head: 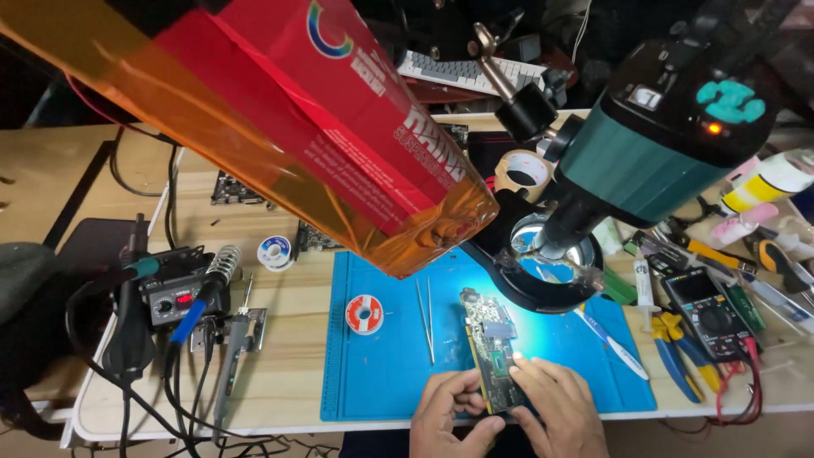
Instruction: Repairing a circuit board by soldering components under a digital microscope using a soldering iron and tweezers.
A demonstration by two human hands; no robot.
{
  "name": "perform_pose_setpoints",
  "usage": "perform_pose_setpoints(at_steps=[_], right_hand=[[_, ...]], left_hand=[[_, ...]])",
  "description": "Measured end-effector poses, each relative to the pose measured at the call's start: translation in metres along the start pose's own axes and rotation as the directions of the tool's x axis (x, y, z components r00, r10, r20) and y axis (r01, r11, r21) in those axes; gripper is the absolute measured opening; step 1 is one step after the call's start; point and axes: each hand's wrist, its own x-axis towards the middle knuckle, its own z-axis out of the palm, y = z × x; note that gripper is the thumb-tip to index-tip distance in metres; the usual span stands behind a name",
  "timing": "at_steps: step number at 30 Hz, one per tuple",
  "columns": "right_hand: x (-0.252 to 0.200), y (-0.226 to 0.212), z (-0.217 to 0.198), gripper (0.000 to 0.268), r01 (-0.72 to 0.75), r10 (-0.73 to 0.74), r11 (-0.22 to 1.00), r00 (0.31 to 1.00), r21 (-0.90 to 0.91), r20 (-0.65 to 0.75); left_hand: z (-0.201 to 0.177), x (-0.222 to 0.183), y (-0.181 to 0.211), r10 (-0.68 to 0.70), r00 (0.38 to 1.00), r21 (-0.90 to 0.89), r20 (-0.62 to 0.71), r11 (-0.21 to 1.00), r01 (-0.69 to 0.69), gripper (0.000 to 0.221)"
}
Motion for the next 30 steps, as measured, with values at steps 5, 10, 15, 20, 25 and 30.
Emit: perform_pose_setpoints(at_steps=[5, 10, 15, 20, 25, 30], right_hand=[[-0.001, 0.001, 0.003, 0.053, 0.040, -0.041, 0.999, 0.998, 0.033, 0.040], [-0.004, -0.004, 0.005, 0.053, 0.029, -0.032, 0.998, 0.999, 0.063, 0.035], [-0.008, -0.002, 0.010, 0.054, 0.008, -0.011, 0.998, 0.999, 0.060, 0.042], [-0.008, -0.001, 0.011, 0.056, 0.018, -0.018, 0.998, 1.000, 0.065, 0.003], [-0.006, 0.001, 0.009, 0.056, 0.032, -0.033, 0.997, 0.999, 0.070, 0.014], [-0.003, 0.000, 0.009, 0.053, 0.026, -0.029, 0.997, 0.999, 0.078, 0.044]], left_hand=[[-0.002, -0.002, -0.003, 0.109, 0.993, 0.111, -0.042, 0.988, -0.104, 0.053], [-0.001, -0.006, -0.006, 0.160, 0.986, 0.114, -0.050, 0.982, -0.154, 0.048], [0.001, -0.006, -0.006, 0.199, 0.978, 0.129, -0.055, 0.973, -0.191, 0.047], [0.004, -0.006, -0.003, 0.424, 0.905, 0.134, -0.039, 0.899, -0.416, 0.045], [0.005, -0.006, -0.001, 0.465, 0.884, 0.148, -0.044, 0.878, -0.454, 0.045], [0.001, -0.003, -0.003, 0.459, 0.888, 0.156, -0.018, 0.879, -0.451, 0.046]])
